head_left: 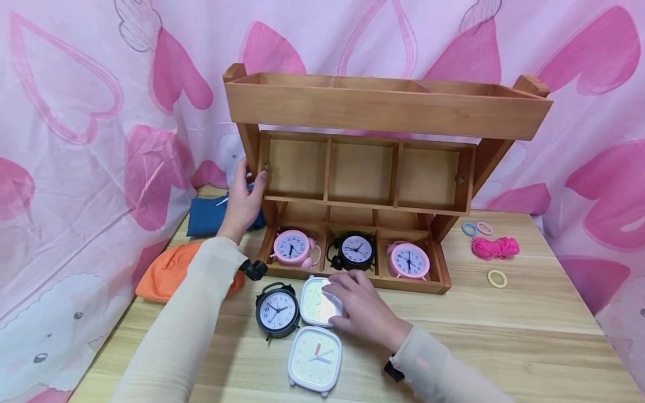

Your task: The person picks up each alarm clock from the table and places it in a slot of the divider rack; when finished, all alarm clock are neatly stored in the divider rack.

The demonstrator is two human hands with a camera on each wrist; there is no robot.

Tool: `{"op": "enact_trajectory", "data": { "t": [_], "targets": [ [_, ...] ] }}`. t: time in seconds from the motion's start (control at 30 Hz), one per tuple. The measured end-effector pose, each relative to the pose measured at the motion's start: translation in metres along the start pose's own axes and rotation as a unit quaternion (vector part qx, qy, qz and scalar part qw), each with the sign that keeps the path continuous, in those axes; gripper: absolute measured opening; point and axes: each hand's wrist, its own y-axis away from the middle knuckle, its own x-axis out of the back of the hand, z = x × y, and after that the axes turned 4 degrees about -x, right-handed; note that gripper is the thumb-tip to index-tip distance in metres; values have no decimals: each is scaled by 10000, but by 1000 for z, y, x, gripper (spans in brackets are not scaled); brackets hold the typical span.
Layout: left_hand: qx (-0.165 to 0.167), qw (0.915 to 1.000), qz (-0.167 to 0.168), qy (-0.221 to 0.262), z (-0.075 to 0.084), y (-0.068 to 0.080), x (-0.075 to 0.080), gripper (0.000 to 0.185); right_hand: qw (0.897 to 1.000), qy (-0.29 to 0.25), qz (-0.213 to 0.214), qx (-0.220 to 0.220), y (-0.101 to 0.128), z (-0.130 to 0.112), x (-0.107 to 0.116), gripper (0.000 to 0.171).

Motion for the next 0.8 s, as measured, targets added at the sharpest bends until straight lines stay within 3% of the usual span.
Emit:
{"op": "enact_trajectory", "data": {
  "t": [0.23,0.8],
  "targets": [
    [87,9999,-98,12,30,9,1,57,9999,-26,-14,-106,5,-3,-2,59],
    [93,9999,-102,39,33,10,2,58,9997,114,-224,-55,3,-6,-9,68]
  ]
}}
